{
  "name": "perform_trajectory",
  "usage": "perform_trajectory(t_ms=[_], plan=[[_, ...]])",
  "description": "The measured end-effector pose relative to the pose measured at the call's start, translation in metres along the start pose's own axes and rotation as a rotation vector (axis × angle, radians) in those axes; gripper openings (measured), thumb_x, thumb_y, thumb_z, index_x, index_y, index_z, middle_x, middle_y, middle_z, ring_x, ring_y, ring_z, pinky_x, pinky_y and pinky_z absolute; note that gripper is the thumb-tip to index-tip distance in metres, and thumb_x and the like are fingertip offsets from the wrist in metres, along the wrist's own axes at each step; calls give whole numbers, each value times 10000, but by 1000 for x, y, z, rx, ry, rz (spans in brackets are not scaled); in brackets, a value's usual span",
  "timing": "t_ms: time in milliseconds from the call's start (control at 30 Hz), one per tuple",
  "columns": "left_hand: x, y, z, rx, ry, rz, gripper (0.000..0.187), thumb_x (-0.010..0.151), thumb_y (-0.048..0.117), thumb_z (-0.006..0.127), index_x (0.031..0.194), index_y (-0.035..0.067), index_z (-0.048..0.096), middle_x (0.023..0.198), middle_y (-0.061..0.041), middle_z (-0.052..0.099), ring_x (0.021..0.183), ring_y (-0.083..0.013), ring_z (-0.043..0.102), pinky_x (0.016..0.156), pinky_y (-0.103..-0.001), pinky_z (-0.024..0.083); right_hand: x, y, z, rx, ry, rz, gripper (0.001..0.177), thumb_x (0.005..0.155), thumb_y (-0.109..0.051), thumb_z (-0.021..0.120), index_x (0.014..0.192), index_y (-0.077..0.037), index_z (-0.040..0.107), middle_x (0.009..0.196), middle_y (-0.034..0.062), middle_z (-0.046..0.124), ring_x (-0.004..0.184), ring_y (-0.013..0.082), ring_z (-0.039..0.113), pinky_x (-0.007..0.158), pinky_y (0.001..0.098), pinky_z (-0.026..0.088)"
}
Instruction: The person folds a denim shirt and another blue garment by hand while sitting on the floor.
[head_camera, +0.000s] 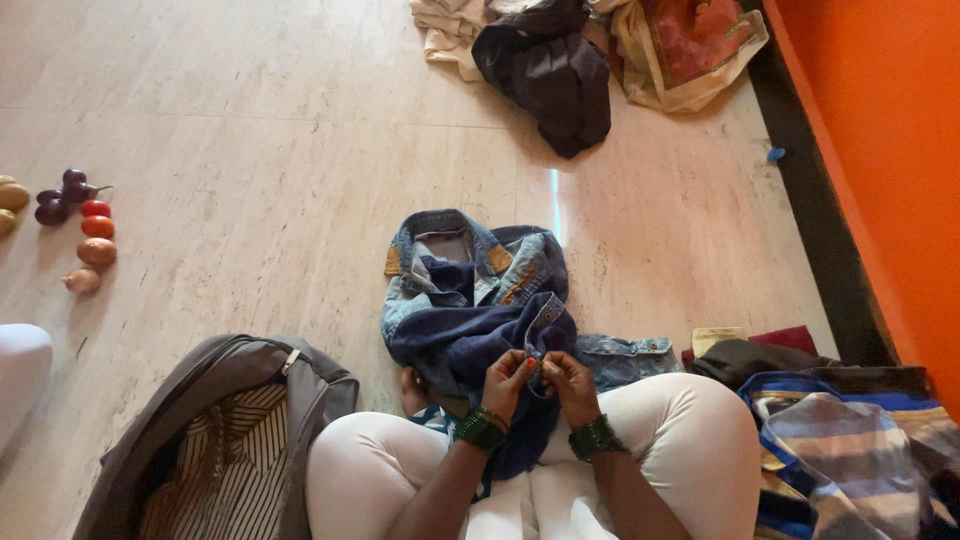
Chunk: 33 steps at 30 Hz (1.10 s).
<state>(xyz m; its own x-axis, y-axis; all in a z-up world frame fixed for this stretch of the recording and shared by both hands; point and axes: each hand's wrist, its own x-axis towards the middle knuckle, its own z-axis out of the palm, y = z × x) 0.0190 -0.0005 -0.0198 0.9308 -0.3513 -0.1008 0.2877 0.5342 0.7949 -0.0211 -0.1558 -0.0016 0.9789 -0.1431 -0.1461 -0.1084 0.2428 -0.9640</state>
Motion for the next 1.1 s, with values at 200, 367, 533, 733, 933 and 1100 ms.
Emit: perform_trajectory(t_ms=[200, 367, 533, 733, 933, 1100], plan=[[-5, 3, 3, 2, 41, -41, 139, 974, 142, 711, 1039, 23, 682, 928, 9, 699, 831, -63, 634, 779, -207, 512, 0, 3, 1, -27, 10, -4, 182, 990, -233, 643, 1027, -64, 697, 830, -47, 646, 711, 35, 580, 608, 202, 488], [-3, -10, -2, 30, 97, -15, 134, 964, 138, 715, 1030, 28, 678, 920, 7, 699, 815, -62, 633, 762, -205, 509, 2, 9, 1, -65, 16, 34, 183, 975, -257, 630, 1034, -95, 691, 815, -58, 636, 690, 33, 575, 589, 200, 484], [-2, -22, -9, 105, 143, -32, 123, 977, 123, 716, 1035, 21, 681, 906, 6, 683, 788, -59, 605, 717, -204, 476, 6, 26, -5, -61, 53, 74, 179, 973, -255, 640, 1002, -86, 693, 784, -51, 621, 657, 38, 565, 567, 205, 468], [-3, 0, 0, 98, 120, 24, 237, 953, 83, 709, 1161, -11, 646, 1031, -27, 703, 913, -70, 665, 834, -224, 540, -1, 2, 13, 11, -37, -37, 319, 1019, -294, 685, 1209, -41, 640, 1074, 33, 646, 962, 106, 588, 842, 255, 490], [-17, 106, 17, -382, -113, -88, 635, 989, 61, 605, 1578, 180, 402, 1437, -84, 619, 946, -89, 637, 884, -316, 568, -20, -93, 51, -630, -211, -397, 942, 761, -221, 840, 1543, -41, 345, 1453, 203, 500, 1336, 293, 474, 1070, 377, 383], [-17, 146, 13, -350, -9, -158, 529, 945, 170, 562, 1453, 198, 420, 1284, -142, 656, 1007, -182, 722, 867, -365, 609, 7, -94, 27, -744, 33, -37, 420, 881, -174, 759, 1298, -131, 723, 1149, 84, 775, 1065, 156, 744, 932, 287, 555]])
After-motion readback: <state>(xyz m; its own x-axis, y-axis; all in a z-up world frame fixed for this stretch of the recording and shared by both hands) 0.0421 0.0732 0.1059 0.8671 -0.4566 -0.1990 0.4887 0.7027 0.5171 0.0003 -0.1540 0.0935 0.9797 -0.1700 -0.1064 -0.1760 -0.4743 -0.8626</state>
